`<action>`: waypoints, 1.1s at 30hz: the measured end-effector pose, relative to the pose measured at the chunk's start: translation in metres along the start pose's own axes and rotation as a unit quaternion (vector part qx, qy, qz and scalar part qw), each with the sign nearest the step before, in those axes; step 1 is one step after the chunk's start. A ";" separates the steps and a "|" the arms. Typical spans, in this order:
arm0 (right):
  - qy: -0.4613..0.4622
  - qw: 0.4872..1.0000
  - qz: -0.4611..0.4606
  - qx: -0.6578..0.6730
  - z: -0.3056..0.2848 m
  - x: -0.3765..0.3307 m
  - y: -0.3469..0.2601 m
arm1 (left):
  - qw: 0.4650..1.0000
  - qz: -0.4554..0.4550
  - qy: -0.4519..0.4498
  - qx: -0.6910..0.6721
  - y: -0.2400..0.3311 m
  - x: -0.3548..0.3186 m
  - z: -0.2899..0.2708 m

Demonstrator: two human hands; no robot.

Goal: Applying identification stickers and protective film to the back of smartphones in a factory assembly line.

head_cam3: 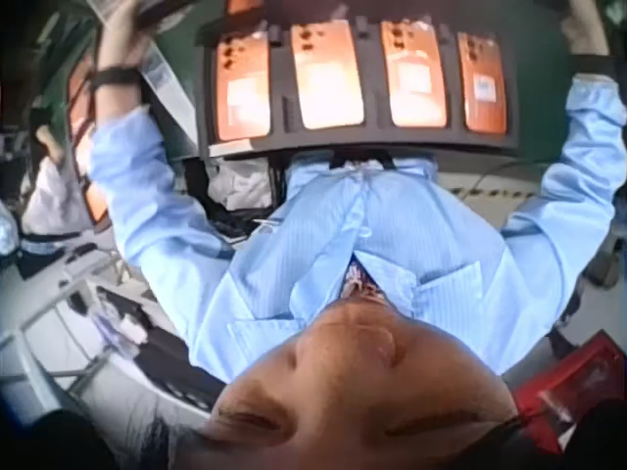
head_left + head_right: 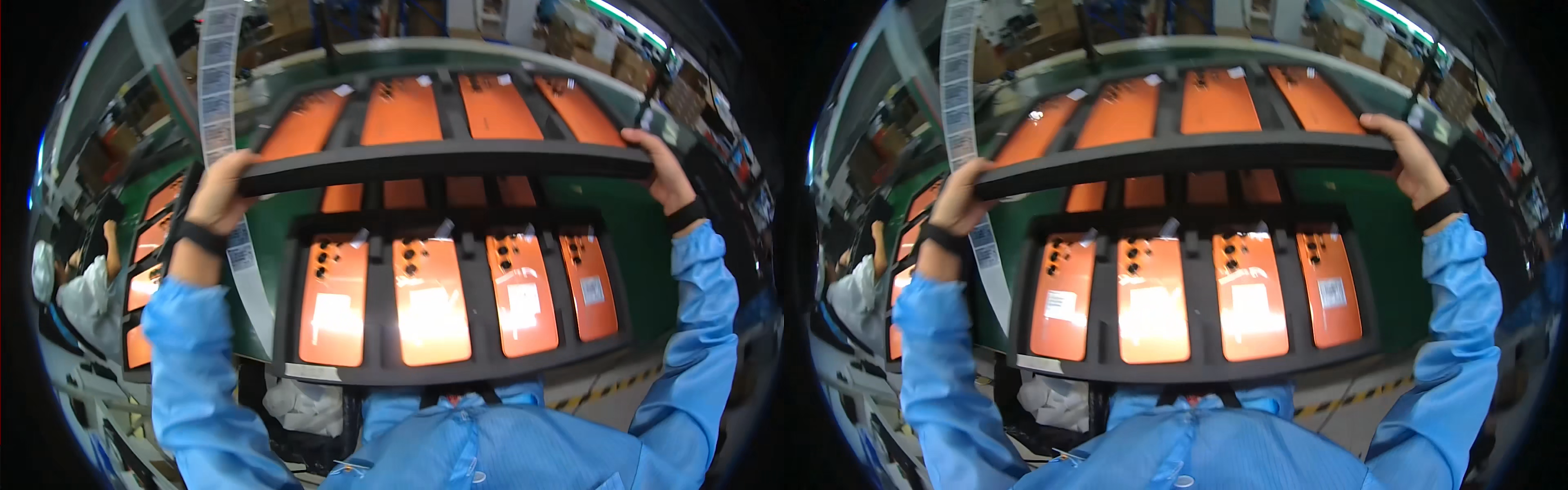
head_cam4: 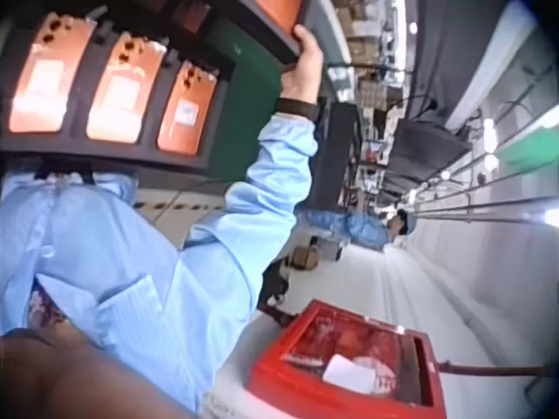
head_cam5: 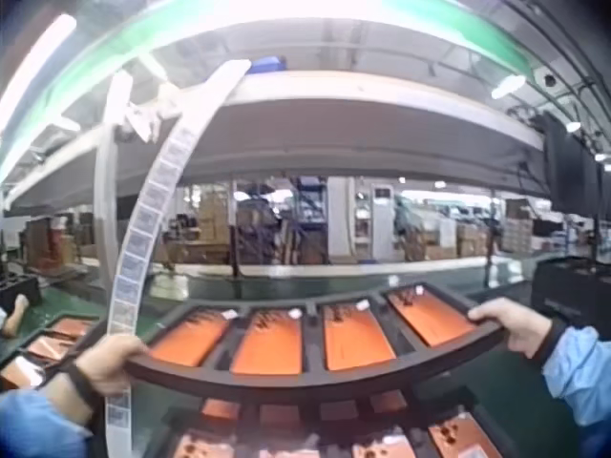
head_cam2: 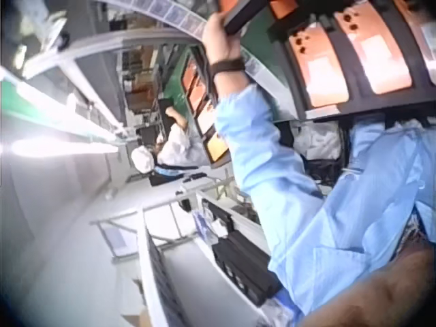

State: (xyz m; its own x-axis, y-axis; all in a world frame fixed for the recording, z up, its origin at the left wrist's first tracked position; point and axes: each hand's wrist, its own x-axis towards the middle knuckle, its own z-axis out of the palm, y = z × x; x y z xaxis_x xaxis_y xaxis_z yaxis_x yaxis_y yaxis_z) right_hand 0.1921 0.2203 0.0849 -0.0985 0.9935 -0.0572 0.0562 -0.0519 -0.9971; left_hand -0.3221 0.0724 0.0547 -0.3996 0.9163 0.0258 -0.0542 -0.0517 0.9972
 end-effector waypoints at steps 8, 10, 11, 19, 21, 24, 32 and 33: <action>-0.015 0.993 -0.086 -0.077 -0.031 -0.150 0.051 | 0.986 0.128 0.099 0.032 -0.016 -0.177 0.018; 0.064 0.995 -0.030 -0.074 -0.032 -0.176 0.077 | 0.983 0.109 0.106 0.104 -0.038 -0.203 0.006; 0.065 0.994 -0.023 -0.081 -0.058 -0.175 0.116 | 0.982 0.084 0.107 0.135 -0.049 -0.206 0.010; 0.028 0.994 -0.104 0.006 -0.008 -0.179 0.128 | 0.988 0.083 0.101 -0.082 -0.098 -0.215 0.017; 0.004 0.994 -0.110 0.000 -0.010 -0.174 0.126 | 0.986 0.085 0.102 -0.098 -0.096 -0.211 0.020; 0.018 0.995 -0.080 0.051 -0.012 -0.169 0.122 | 0.989 0.085 0.106 -0.063 -0.093 -0.206 0.024; -0.040 0.986 -0.100 0.125 -0.024 -0.168 0.130 | 0.977 0.063 0.051 -0.199 -0.102 -0.202 0.015; -0.036 0.984 -0.100 0.141 -0.033 -0.166 0.142 | 0.961 0.022 -0.038 -0.274 -0.103 -0.201 0.007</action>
State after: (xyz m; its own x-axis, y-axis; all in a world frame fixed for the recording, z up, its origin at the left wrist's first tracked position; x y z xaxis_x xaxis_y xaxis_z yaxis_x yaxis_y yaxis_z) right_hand 0.2495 0.0512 -0.0457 -0.1511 0.9774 0.1480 -0.2495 0.1072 -0.9624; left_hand -0.2300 -0.1042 -0.0523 -0.3458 0.9337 0.0934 -0.5208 -0.2738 0.8086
